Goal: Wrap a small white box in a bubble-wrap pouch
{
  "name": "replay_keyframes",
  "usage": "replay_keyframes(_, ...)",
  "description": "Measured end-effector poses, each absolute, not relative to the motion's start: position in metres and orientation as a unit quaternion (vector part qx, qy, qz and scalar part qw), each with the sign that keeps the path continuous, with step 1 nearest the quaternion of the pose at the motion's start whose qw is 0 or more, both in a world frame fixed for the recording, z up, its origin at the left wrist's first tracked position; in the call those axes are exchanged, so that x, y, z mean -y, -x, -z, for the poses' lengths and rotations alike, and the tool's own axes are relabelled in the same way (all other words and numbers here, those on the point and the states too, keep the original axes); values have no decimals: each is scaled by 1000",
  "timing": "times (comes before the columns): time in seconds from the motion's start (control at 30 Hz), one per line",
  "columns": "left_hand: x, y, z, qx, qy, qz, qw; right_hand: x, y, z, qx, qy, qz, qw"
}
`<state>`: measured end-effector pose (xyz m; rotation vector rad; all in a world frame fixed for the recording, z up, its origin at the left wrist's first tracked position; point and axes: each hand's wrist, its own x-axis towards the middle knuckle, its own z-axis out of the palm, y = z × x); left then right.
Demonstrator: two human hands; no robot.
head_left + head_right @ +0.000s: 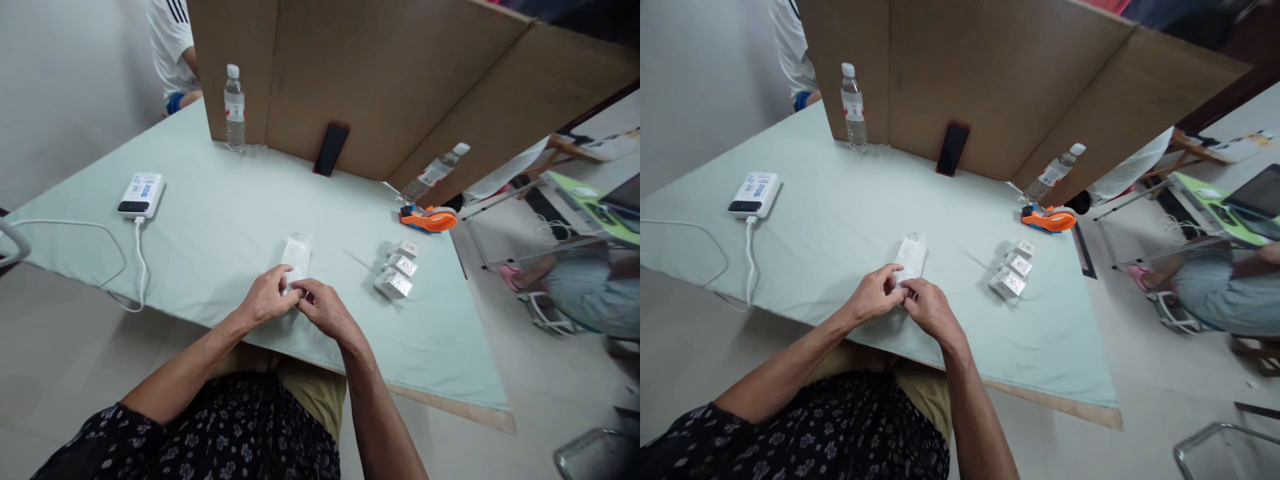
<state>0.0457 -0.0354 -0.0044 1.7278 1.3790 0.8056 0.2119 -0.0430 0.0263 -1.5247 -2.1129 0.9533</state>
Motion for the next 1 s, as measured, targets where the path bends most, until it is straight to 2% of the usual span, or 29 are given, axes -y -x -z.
replay_keyframes(0.1, 35, -48, 7, -559, -666, -316, 380, 44, -203, -31, 762, 570, -278, 131)
replay_keyframes(0.23, 35, -50, 10, -561, -671, -312, 371, 45, -199, -36, 770, 575, -255, 111)
replay_keyframes(0.37, 35, -52, 13, -562, -683, -309, 349, 41, -219, -31, 751, 520, -363, 185)
replay_keyframes(0.47, 37, -53, 14, -558, -701, -310, 318, 32, -237, -17, 656, 561, -416, 286)
replay_keyframes(0.53, 38, -53, 13, -555, -717, -294, 303, 22, -244, -5, 590, 605, -431, 318)
replay_keyframes(0.77, 38, -55, -5, -560, -769, -171, 257, -18, -228, 22, 529, 616, -494, 312)
replay_keyframes(1.0, 35, -59, -14, -583, -761, -137, 250, -41, -222, 29, 577, 612, -456, 291)
